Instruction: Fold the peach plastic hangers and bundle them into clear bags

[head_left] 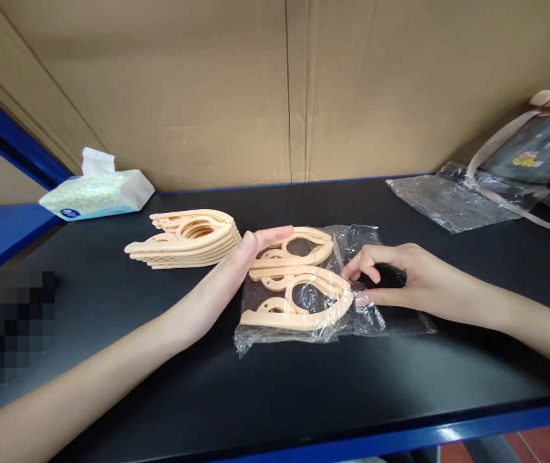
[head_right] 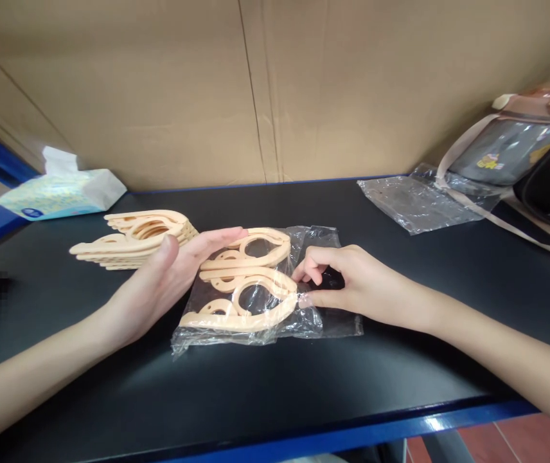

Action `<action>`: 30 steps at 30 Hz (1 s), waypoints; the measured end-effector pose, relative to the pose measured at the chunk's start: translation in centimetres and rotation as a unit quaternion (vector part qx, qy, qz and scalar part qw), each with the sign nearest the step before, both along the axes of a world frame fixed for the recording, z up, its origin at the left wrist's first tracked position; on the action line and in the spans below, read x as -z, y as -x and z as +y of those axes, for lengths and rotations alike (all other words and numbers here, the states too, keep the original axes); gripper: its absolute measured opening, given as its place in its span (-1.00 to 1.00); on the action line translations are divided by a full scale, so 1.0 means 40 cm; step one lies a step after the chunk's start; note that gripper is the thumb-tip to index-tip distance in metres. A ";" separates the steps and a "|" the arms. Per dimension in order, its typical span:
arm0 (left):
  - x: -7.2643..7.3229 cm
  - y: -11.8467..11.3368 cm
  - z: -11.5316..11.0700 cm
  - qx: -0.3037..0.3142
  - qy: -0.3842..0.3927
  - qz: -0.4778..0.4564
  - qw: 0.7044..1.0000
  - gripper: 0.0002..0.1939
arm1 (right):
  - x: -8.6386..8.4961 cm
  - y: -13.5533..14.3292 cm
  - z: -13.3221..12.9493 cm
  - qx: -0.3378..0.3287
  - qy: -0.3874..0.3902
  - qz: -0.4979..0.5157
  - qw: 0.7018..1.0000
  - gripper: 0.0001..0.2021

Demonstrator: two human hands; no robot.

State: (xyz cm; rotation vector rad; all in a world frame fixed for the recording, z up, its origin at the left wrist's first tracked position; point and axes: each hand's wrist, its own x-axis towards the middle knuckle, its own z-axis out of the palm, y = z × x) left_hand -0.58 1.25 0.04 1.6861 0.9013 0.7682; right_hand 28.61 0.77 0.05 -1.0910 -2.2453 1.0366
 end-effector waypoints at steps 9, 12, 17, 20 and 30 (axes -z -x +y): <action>0.026 0.011 -0.020 -0.035 -0.088 0.130 0.987 -0.32 | -0.014 -0.024 0.012 0.000 -0.021 -0.026 0.999 -0.63; 0.015 0.011 -0.017 -0.024 -0.049 0.080 0.995 -0.27 | -0.010 -0.020 0.013 -0.007 -0.038 -0.025 0.999 -0.64; -0.025 0.006 -0.028 -0.022 -0.015 0.028 0.999 -0.32 | -0.003 -0.023 0.013 -0.007 -0.047 -0.036 0.998 -0.64; -0.027 0.007 -0.030 -0.014 -0.005 0.026 1.000 -0.32 | -0.001 -0.028 0.014 -0.008 -0.056 -0.047 0.997 -0.64; -0.011 -0.001 -0.048 -0.056 -0.250 0.176 0.951 -0.57 | -0.005 -0.033 0.007 -0.029 -0.104 -0.091 0.990 -0.73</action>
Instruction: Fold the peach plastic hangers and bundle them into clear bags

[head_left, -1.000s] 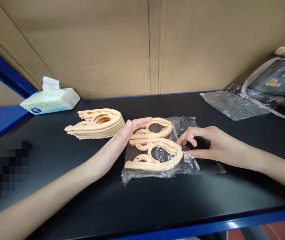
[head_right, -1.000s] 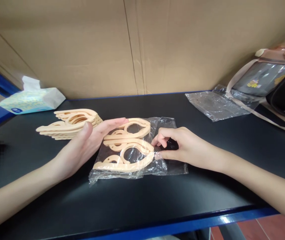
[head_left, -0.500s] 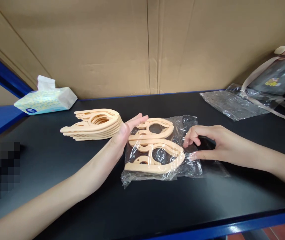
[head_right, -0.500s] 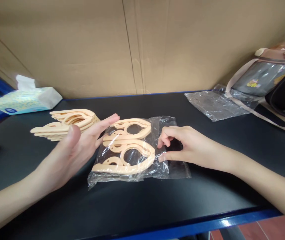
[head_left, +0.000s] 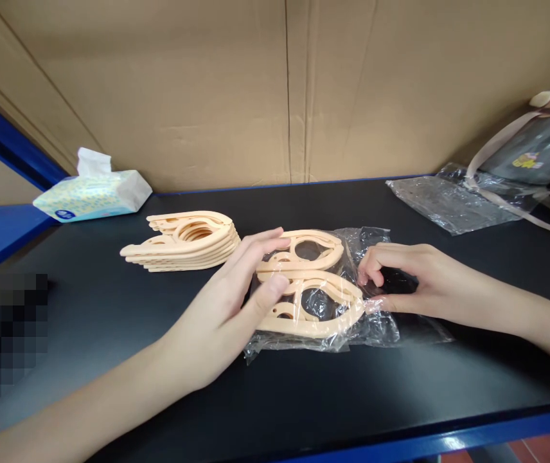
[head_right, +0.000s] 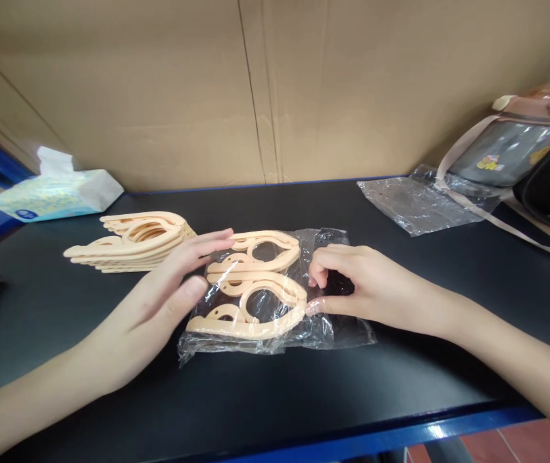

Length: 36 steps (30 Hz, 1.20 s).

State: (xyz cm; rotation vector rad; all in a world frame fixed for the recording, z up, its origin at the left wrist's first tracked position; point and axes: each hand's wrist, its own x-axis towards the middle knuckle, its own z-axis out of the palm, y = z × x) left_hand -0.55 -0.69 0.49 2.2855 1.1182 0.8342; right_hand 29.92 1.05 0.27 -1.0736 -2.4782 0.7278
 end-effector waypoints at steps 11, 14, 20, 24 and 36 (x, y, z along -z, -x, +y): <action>-0.096 0.080 0.071 -0.043 -0.356 0.210 0.909 -0.66 | -0.012 -0.007 -0.007 0.013 -0.032 0.009 0.999 -0.80; -0.119 0.121 0.105 -0.086 -0.344 0.237 0.904 -0.54 | -0.018 -0.014 -0.009 0.026 -0.055 0.009 0.998 -0.80; -0.110 0.196 0.172 -0.110 -0.247 0.348 0.898 0.03 | -0.017 -0.021 -0.006 0.041 -0.109 0.007 0.993 -0.81; -0.098 0.231 0.194 -0.084 -0.216 0.355 0.906 -0.01 | -0.017 -0.022 -0.005 0.034 -0.133 -0.002 0.990 -0.82; -0.110 0.233 0.181 -0.092 -0.136 0.343 0.925 -0.04 | -0.015 -0.025 -0.003 0.030 -0.149 -0.017 0.988 -0.82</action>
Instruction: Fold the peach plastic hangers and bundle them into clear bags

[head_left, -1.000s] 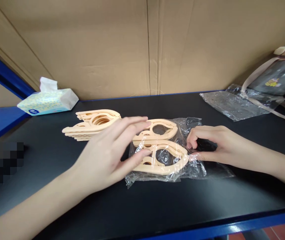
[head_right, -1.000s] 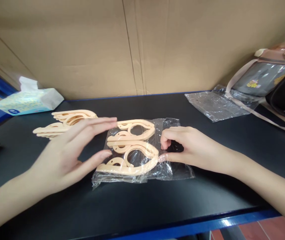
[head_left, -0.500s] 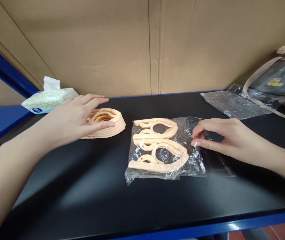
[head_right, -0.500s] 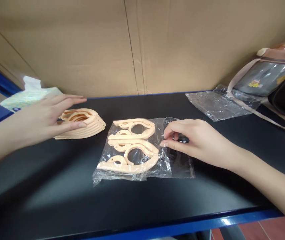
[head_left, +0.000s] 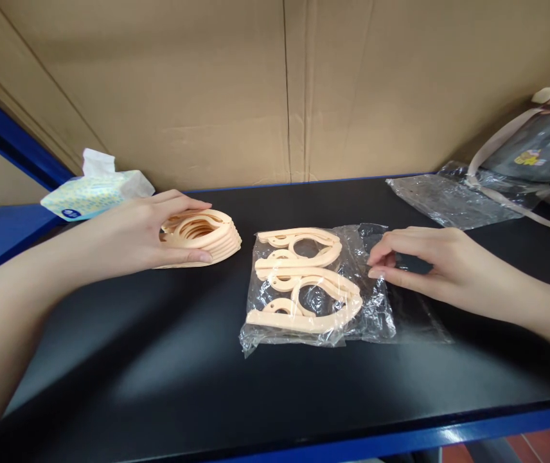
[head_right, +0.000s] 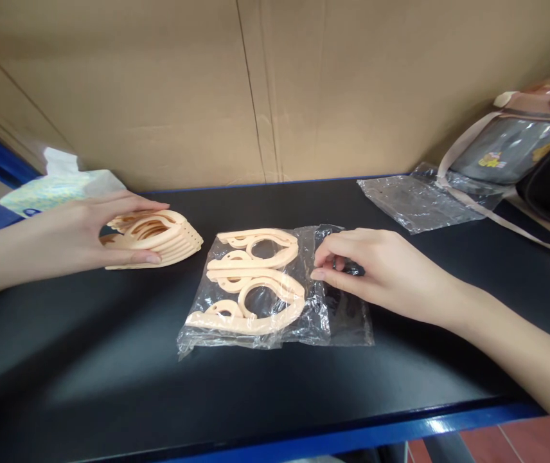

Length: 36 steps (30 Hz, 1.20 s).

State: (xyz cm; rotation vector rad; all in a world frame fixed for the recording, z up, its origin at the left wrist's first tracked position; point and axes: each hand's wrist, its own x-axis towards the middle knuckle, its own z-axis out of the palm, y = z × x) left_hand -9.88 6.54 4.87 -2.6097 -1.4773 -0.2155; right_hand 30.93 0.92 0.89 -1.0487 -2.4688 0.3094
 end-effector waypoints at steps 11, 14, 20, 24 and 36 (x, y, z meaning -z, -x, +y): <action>-0.037 -0.056 -0.038 -0.016 -0.050 -0.035 0.998 -0.20 | 0.000 -0.002 -0.003 0.004 -0.020 0.003 1.000 -0.88; -0.030 -0.083 -0.056 0.047 -0.137 -0.040 0.989 -0.20 | -0.006 0.005 -0.009 0.030 -0.067 0.031 0.997 -0.94; 0.018 -0.201 -0.158 0.188 -0.229 -0.013 0.955 -0.49 | -0.028 0.043 -0.047 0.039 -0.031 0.165 0.985 -0.90; 0.044 -0.268 -0.230 0.257 -0.242 -0.010 0.936 -0.58 | -0.044 0.080 -0.075 -0.083 0.088 0.177 0.977 -0.78; 0.077 -0.284 -0.214 0.268 -0.238 -0.024 0.933 -0.54 | -0.036 0.104 -0.070 -0.083 0.109 0.127 0.982 -0.77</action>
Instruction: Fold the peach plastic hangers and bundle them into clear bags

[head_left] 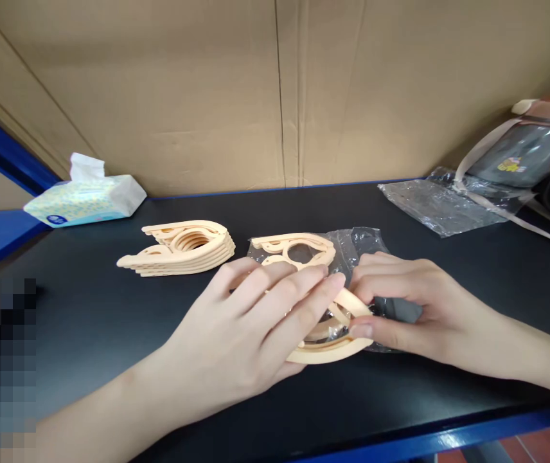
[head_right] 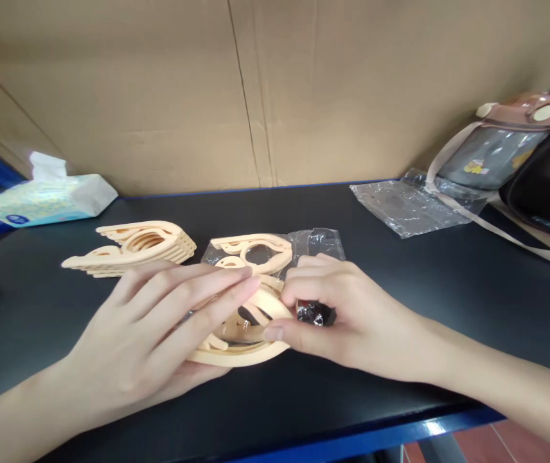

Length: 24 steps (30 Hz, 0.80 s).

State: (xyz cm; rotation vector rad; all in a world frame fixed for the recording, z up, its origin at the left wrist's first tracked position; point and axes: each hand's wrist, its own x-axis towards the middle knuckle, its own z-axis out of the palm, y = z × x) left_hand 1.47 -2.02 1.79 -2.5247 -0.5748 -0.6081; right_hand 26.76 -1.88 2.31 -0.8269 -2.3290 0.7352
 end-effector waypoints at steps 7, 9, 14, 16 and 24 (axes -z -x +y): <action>-0.007 0.026 0.026 -0.037 0.045 -0.041 0.997 -0.54 | -0.003 -0.026 0.014 0.115 0.114 0.080 0.984 -0.66; -0.007 0.037 0.035 -0.046 0.054 -0.049 0.996 -0.58 | -0.004 -0.031 0.022 0.143 0.132 0.096 0.976 -0.61; -0.003 0.057 0.054 -0.059 0.085 -0.074 0.992 -0.70 | -0.003 -0.037 0.040 0.185 0.181 0.108 0.960 -0.55; 0.000 0.057 0.057 -0.055 0.091 -0.085 0.991 -0.71 | 0.000 -0.038 0.043 0.185 0.196 0.115 0.956 -0.55; 0.004 0.043 0.049 -0.052 0.123 -0.091 0.987 -0.71 | 0.009 -0.037 0.053 0.177 0.268 0.170 0.932 -0.54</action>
